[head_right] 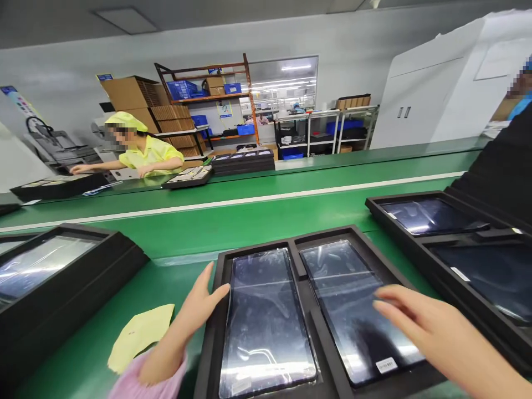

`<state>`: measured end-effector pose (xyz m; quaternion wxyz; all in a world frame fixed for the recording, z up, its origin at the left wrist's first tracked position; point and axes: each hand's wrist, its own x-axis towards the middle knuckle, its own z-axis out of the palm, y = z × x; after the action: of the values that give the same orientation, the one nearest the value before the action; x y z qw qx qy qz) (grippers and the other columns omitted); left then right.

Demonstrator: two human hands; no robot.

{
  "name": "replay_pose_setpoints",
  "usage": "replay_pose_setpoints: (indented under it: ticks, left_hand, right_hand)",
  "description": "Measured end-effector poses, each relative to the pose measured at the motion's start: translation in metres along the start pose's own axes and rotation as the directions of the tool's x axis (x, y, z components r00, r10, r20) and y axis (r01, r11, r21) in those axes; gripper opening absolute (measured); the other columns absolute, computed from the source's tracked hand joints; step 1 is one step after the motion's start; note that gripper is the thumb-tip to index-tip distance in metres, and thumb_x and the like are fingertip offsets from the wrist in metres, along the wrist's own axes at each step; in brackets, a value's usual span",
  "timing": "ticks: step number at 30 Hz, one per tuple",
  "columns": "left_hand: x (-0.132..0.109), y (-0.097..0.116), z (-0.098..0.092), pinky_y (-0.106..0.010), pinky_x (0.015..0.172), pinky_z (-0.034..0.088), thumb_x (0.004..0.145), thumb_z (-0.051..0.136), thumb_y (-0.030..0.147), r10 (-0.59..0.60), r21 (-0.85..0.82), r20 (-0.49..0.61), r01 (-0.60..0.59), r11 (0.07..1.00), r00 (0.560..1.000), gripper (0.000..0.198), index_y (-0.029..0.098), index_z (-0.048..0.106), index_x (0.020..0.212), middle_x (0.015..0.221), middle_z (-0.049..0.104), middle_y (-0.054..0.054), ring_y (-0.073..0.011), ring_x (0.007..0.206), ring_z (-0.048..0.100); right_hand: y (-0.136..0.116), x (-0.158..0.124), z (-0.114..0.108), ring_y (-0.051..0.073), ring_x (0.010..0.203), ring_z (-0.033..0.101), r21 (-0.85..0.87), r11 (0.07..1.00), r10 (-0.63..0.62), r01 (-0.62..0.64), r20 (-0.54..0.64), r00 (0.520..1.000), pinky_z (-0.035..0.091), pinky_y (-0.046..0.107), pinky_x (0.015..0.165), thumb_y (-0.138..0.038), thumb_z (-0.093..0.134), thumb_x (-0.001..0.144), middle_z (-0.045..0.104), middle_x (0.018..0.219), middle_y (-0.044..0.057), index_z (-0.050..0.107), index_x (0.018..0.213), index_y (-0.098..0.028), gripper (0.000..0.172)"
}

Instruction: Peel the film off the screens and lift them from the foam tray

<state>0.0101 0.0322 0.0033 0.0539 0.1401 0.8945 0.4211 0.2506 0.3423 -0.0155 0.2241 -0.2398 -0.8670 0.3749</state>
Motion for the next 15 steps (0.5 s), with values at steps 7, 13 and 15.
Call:
replay_pose_setpoints:
  ticks: [7,13,15]
  left_hand:
    - [0.023,-0.011,0.015,-0.03,0.108,0.026,0.069,0.044,0.006,-0.051,-0.002,0.024,0.051,0.999,0.998,0.066,0.013,0.039,0.134,0.138,0.042,-0.006,-0.0223,0.126,0.039]
    - [0.04,-0.016,0.008,-0.034,0.101,0.036,0.061,0.049,0.005,-0.083,-0.085,-0.005,0.083,0.993,0.997,0.06,0.014,0.053,0.121,0.123,0.056,-0.009,-0.0277,0.115,0.05]
    - [0.042,-0.02,0.01,-0.031,0.102,0.035,0.063,0.051,0.009,-0.054,-0.128,0.021,0.056,0.99,0.998,0.062,0.013,0.047,0.125,0.131,0.048,-0.01,-0.0248,0.12,0.045]
  right_hand:
    - [-0.091,0.113,0.104,0.024,0.11,0.046,-0.385,0.765,-0.352,0.516,0.422,0.836,0.035,0.035,0.097,-0.022,0.049,0.087,0.055,0.116,0.01,0.069,0.092,-0.019,0.021]
    - [-0.093,0.139,0.166,0.028,0.117,0.041,-0.457,0.784,-0.261,0.421,0.373,0.89,0.027,0.049,0.1,-0.021,0.054,0.086,0.053,0.123,0.012,0.069,0.093,-0.019,0.017]
    - [-0.091,0.137,0.17,0.025,0.114,0.044,-0.45,0.804,-0.238,0.389,0.355,0.904,0.026,0.049,0.101,-0.02,0.054,0.086,0.056,0.119,0.008,0.069,0.091,-0.022,0.016]
